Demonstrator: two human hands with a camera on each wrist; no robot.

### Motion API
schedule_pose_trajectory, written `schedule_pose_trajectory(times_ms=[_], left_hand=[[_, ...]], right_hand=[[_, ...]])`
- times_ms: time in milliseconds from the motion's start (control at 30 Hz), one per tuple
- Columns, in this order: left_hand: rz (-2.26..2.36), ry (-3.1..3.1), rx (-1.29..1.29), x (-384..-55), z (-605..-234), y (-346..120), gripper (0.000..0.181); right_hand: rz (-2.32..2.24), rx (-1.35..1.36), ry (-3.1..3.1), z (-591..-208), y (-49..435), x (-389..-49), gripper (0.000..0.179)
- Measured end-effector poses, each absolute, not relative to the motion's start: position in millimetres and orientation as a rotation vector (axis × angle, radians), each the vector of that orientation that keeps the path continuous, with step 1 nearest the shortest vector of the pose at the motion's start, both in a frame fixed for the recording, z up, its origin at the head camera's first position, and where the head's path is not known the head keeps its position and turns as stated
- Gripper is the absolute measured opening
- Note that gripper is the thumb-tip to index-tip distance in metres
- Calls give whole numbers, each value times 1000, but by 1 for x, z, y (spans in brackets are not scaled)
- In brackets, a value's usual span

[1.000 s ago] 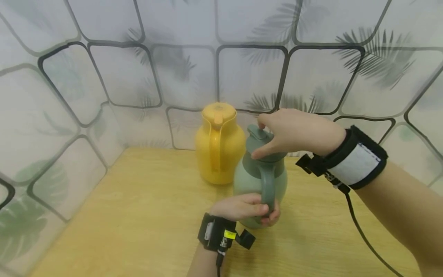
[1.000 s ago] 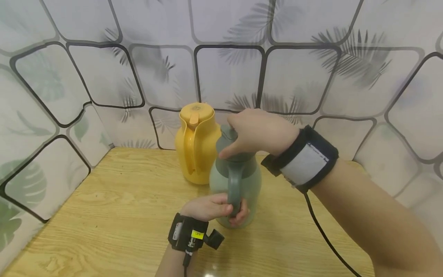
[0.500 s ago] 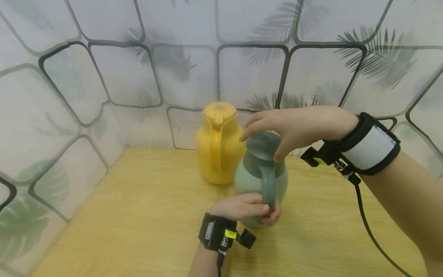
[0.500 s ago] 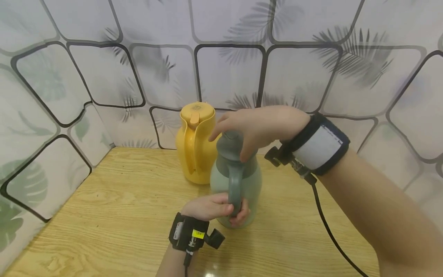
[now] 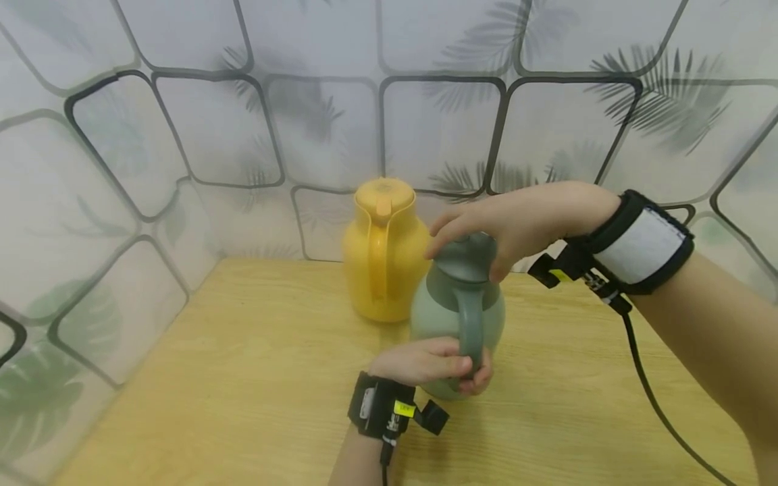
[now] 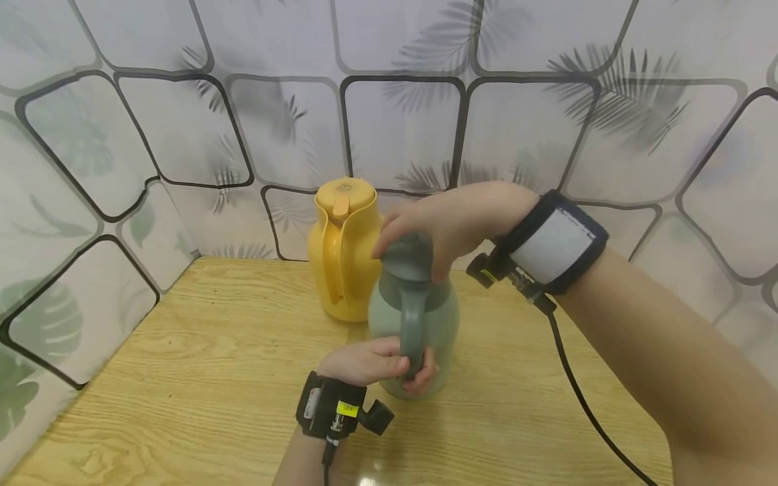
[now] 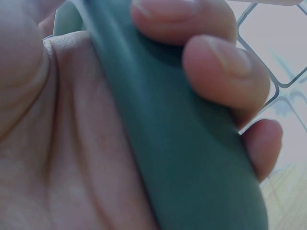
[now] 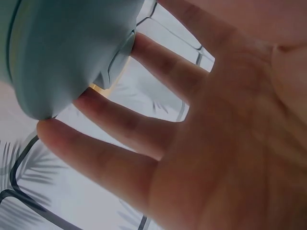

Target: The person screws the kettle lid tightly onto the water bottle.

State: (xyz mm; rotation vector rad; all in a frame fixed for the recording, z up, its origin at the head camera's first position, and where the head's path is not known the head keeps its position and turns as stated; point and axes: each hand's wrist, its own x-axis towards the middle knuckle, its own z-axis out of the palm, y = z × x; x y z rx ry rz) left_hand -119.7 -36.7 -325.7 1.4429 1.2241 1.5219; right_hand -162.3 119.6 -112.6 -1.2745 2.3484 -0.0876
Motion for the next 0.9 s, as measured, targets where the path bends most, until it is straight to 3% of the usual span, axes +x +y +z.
schedule_pose_trajectory(times_ms=[900], left_hand=[[1510, 1215, 1427, -120, -325, -37, 67]], right_hand=[[-12, -1245, 2575, -119, 116, -161, 67]])
